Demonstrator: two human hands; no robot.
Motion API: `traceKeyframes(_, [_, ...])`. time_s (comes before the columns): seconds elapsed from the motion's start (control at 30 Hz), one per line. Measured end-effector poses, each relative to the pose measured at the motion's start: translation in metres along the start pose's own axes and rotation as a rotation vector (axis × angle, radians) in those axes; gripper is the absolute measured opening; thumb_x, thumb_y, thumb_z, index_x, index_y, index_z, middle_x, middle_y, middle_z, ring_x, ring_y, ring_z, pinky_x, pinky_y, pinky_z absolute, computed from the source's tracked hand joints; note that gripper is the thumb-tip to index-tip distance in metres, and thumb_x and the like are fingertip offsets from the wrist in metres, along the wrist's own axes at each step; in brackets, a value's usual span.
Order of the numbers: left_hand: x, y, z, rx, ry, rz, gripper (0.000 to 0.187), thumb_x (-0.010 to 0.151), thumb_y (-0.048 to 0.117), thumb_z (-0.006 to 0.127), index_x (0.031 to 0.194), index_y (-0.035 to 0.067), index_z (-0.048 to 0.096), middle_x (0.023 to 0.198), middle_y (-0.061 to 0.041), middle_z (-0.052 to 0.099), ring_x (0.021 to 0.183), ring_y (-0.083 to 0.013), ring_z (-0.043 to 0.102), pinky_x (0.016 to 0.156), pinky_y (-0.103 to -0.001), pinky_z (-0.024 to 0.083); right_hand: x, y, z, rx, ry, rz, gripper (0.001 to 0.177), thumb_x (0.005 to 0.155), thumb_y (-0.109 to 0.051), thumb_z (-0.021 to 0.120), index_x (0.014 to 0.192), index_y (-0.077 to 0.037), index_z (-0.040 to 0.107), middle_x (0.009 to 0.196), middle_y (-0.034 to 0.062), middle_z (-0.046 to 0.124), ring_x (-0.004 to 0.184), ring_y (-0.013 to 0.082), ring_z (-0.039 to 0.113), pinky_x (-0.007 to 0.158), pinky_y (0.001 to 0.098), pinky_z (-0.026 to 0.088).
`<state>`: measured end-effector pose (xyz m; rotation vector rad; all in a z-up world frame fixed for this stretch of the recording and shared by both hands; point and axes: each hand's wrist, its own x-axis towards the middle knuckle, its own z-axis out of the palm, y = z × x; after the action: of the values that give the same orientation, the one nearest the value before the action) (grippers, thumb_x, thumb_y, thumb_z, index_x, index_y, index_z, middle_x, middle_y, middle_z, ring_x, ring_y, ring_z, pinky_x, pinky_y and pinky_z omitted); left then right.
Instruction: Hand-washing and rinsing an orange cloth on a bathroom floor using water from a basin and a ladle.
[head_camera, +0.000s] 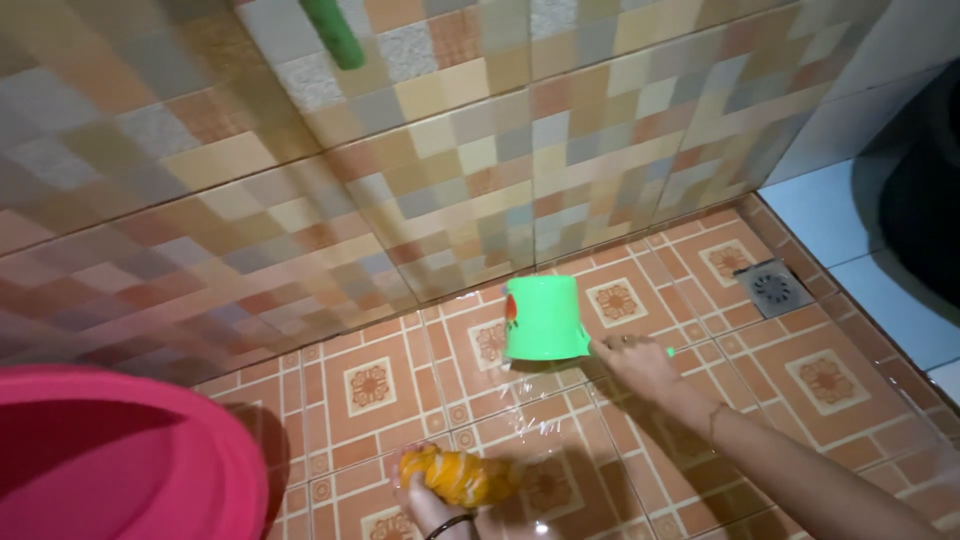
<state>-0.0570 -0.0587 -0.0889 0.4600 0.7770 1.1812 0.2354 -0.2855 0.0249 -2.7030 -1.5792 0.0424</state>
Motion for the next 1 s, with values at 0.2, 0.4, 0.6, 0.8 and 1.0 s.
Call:
traceKeyframes(0.2, [0.022,0.012,-0.012,-0.023,0.158,-0.268,0.038,0.088,0.02,0.043,0.122,0.016,0.057,0.107,-0.005,0.066,0.1,-0.0246,0.065,0.087,-0.047,0.056,0.003,0.08,-0.005,-0.453,0.27,-0.071,0.051,0.076,-0.014,0.076,0.122,-0.016,0.053,0.104,0.0103,0.069,0.084,0.0272,0.074,0.055,0.0348,0.06])
traceKeyframes(0.4, [-0.003,-0.052,0.052,0.006,0.004,-0.455,0.04,0.087,0.025,0.046,0.125,0.018,0.059,0.111,-0.005,0.067,0.103,-0.0262,0.065,0.088,-0.049,0.056,-0.095,0.211,-0.081,-0.351,0.284,0.286,0.022,0.1,-0.029,0.058,0.119,-0.019,0.052,0.086,0.0103,0.07,0.073,0.0308,0.071,0.057,0.0448,0.053])
traceKeyframes(0.6, [-0.038,-0.128,0.12,0.043,-0.166,-0.649,0.044,0.086,0.03,0.051,0.128,0.02,0.061,0.117,-0.005,0.067,0.107,-0.028,0.064,0.088,-0.052,0.056,-0.204,0.335,-0.156,0.019,0.254,0.919,0.057,0.089,-0.035,0.066,0.133,-0.004,0.046,0.087,0.0317,0.071,0.078,0.0505,0.069,0.071,0.0605,0.056])
traceKeyframes(0.8, [-0.073,-0.196,0.17,0.091,-0.316,-0.806,0.048,0.086,0.036,0.055,0.13,0.022,0.063,0.122,-0.005,0.068,0.111,-0.0299,0.064,0.089,-0.054,0.056,-0.274,0.432,-0.138,-0.255,0.198,1.184,0.034,0.087,-0.018,0.066,0.121,-0.011,0.067,0.099,0.023,0.075,0.09,0.0446,0.072,0.075,0.0567,0.058])
traceKeyframes(1.0, [-0.159,-0.272,0.278,0.376,-0.487,-1.094,0.04,0.1,0.038,0.042,0.132,0.017,0.056,0.131,-0.007,0.066,0.12,-0.0286,0.063,0.096,-0.054,0.054,-0.312,0.53,-0.074,-0.385,0.159,1.291,0.019,0.09,-0.014,0.066,0.1,-0.008,0.081,0.105,0.0194,0.078,0.095,0.039,0.075,0.075,0.0508,0.061])
